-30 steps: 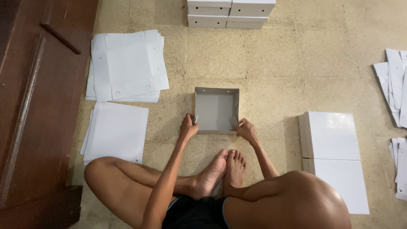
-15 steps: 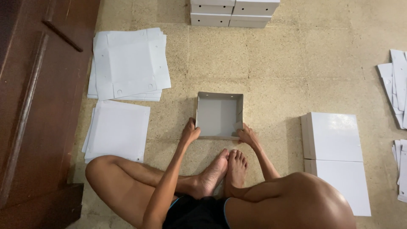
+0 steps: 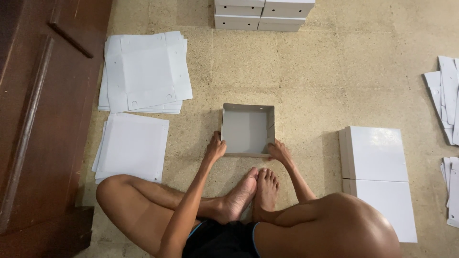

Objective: The person sits on the floor and assembles a white cardboard box by folding and taping the flaps. They handle flat cardboard pieces, fold them into shape, and secure the edges with tape to form a finished box.

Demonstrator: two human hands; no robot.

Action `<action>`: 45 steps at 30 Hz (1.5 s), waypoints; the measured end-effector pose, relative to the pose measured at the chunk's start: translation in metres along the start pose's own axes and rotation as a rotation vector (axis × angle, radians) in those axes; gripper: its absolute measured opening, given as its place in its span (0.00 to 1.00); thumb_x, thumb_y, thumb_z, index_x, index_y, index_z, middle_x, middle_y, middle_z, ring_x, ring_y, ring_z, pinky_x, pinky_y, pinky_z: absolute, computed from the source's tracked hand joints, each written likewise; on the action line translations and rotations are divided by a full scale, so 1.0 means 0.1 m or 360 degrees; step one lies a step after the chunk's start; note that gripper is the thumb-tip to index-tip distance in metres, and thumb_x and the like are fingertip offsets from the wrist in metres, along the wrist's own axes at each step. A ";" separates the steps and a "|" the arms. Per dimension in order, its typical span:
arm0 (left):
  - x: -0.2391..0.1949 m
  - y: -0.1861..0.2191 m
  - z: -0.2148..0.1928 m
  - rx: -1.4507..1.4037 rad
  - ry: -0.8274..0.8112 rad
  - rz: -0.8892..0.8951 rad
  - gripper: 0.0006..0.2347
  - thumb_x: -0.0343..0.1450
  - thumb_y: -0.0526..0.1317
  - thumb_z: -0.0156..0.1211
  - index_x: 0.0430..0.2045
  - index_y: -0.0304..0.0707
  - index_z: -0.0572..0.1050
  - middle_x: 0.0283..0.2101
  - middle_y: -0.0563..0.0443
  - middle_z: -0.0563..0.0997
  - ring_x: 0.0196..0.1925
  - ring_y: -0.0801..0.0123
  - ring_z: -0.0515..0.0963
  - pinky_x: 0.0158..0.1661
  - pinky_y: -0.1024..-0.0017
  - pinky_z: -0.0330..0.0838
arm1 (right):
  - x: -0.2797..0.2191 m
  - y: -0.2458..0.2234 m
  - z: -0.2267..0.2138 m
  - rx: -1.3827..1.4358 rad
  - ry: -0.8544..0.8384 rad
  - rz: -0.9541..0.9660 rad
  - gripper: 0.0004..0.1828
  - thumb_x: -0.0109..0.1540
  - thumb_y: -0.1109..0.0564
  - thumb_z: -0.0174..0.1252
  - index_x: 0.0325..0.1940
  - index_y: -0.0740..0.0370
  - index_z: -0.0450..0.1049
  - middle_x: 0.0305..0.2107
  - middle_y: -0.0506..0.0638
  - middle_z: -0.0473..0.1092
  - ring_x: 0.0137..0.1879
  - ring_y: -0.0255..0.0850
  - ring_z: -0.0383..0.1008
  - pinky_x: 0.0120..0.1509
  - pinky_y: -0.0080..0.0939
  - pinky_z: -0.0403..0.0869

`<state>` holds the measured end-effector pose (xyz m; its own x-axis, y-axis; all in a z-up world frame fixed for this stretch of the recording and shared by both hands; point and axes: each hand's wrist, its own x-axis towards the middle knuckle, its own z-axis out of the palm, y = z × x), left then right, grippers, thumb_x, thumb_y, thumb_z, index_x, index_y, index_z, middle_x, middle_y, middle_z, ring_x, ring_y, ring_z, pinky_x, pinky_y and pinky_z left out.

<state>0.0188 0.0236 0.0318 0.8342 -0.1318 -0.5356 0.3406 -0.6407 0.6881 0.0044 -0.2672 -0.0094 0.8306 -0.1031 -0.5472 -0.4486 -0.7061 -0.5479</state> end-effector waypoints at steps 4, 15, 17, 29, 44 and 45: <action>0.13 -0.10 0.08 -0.0003 -0.0008 0.0020 0.22 0.69 0.37 0.37 0.59 0.36 0.53 0.58 0.26 0.65 0.61 0.32 0.68 0.58 0.40 0.63 | 0.10 0.04 0.10 -0.0172 0.0033 0.0028 0.25 0.62 0.45 0.46 0.52 0.66 0.73 0.43 0.66 0.75 0.52 0.62 0.76 0.53 0.64 0.71; 0.19 -0.09 0.06 0.0098 -0.0123 -0.0028 0.26 0.69 0.37 0.36 0.65 0.37 0.45 0.64 0.26 0.60 0.63 0.32 0.67 0.59 0.42 0.63 | 0.02 -0.08 0.04 -0.0304 0.0065 0.0030 0.21 0.63 0.46 0.43 0.47 0.61 0.73 0.39 0.62 0.76 0.50 0.59 0.77 0.52 0.60 0.73; 0.22 -0.10 0.06 0.0111 -0.0138 -0.0036 0.27 0.69 0.37 0.36 0.65 0.36 0.45 0.64 0.26 0.59 0.63 0.32 0.66 0.60 0.42 0.63 | 0.02 -0.09 0.06 -0.0323 0.0055 0.0036 0.21 0.62 0.45 0.42 0.47 0.60 0.73 0.39 0.61 0.76 0.51 0.59 0.77 0.53 0.61 0.73; 0.18 -0.10 0.05 0.0034 -0.0135 -0.0047 0.26 0.69 0.36 0.35 0.65 0.36 0.45 0.64 0.25 0.58 0.61 0.30 0.67 0.57 0.44 0.67 | 0.08 -0.02 0.07 -0.0361 0.0003 -0.0042 0.23 0.62 0.45 0.41 0.52 0.61 0.70 0.42 0.65 0.74 0.52 0.63 0.74 0.55 0.64 0.71; -0.01 0.08 -0.05 0.0088 -0.0123 -0.0021 0.27 0.69 0.36 0.35 0.66 0.34 0.44 0.63 0.24 0.59 0.62 0.30 0.67 0.57 0.43 0.67 | 0.16 0.14 0.10 -0.0393 -0.0088 -0.0137 0.26 0.62 0.46 0.40 0.58 0.63 0.65 0.47 0.70 0.70 0.55 0.69 0.71 0.58 0.68 0.68; 0.03 0.05 -0.02 0.0112 -0.0122 -0.0012 0.27 0.69 0.35 0.36 0.66 0.32 0.43 0.63 0.24 0.60 0.62 0.32 0.67 0.57 0.44 0.67 | 0.17 0.15 0.11 -0.0396 -0.0095 -0.0149 0.27 0.62 0.46 0.40 0.59 0.64 0.65 0.47 0.71 0.70 0.55 0.69 0.70 0.59 0.68 0.68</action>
<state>0.0241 0.0215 0.0343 0.7952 -0.1824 -0.5783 0.3131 -0.6933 0.6491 0.0085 -0.2716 -0.0342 0.8405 0.0070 -0.5418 -0.2698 -0.8617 -0.4297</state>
